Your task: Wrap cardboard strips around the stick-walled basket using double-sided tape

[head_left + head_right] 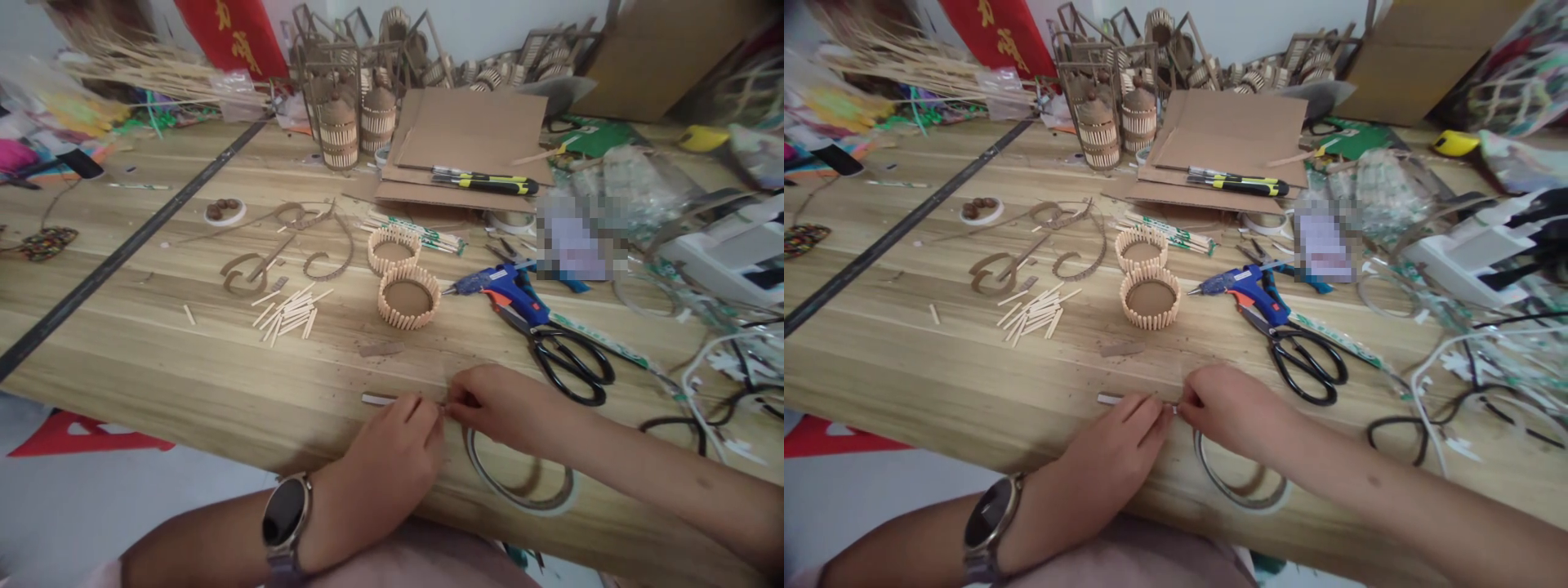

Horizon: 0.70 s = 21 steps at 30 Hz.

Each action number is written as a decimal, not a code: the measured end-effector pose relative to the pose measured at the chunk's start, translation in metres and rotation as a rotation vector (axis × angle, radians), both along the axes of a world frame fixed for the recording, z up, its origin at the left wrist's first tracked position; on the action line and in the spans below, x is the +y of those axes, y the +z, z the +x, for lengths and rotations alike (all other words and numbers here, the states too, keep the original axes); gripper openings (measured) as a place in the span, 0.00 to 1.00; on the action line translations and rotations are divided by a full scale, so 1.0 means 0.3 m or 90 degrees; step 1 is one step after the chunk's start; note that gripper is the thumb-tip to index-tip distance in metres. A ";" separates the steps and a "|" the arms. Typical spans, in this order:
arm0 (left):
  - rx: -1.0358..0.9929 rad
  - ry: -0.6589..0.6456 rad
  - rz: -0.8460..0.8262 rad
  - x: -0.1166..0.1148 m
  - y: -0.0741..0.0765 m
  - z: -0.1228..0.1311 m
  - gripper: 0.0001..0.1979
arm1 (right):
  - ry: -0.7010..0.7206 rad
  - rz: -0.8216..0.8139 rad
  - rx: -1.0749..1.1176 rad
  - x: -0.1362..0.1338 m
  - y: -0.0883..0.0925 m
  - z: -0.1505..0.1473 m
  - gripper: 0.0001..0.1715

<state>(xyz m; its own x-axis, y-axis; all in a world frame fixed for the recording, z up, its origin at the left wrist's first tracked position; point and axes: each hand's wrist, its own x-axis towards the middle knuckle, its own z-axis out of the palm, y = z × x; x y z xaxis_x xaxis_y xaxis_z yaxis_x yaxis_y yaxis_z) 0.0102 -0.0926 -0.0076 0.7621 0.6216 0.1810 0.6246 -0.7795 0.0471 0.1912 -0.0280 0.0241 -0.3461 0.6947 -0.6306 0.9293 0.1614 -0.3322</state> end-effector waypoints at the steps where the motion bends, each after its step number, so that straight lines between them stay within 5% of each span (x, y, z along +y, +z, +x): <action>1: 0.009 -0.008 -0.007 0.002 -0.010 0.005 0.10 | -0.005 -0.004 -0.003 0.000 0.005 -0.001 0.14; 9: 0.032 -0.022 -0.029 -0.001 -0.027 0.002 0.10 | -0.108 -0.140 0.056 -0.002 0.012 0.051 0.22; 21: 0.054 -0.023 -0.055 0.005 -0.015 0.008 0.10 | -0.168 -0.190 0.137 -0.023 0.009 0.172 0.27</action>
<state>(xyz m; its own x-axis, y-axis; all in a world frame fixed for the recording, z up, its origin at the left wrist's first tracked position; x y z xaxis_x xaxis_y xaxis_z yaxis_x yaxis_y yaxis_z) 0.0126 -0.0912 -0.0120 0.7943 0.6044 0.0618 0.6012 -0.7966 0.0633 0.2427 -0.0350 0.0269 -0.3271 0.5751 -0.7498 0.8306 -0.2034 -0.5184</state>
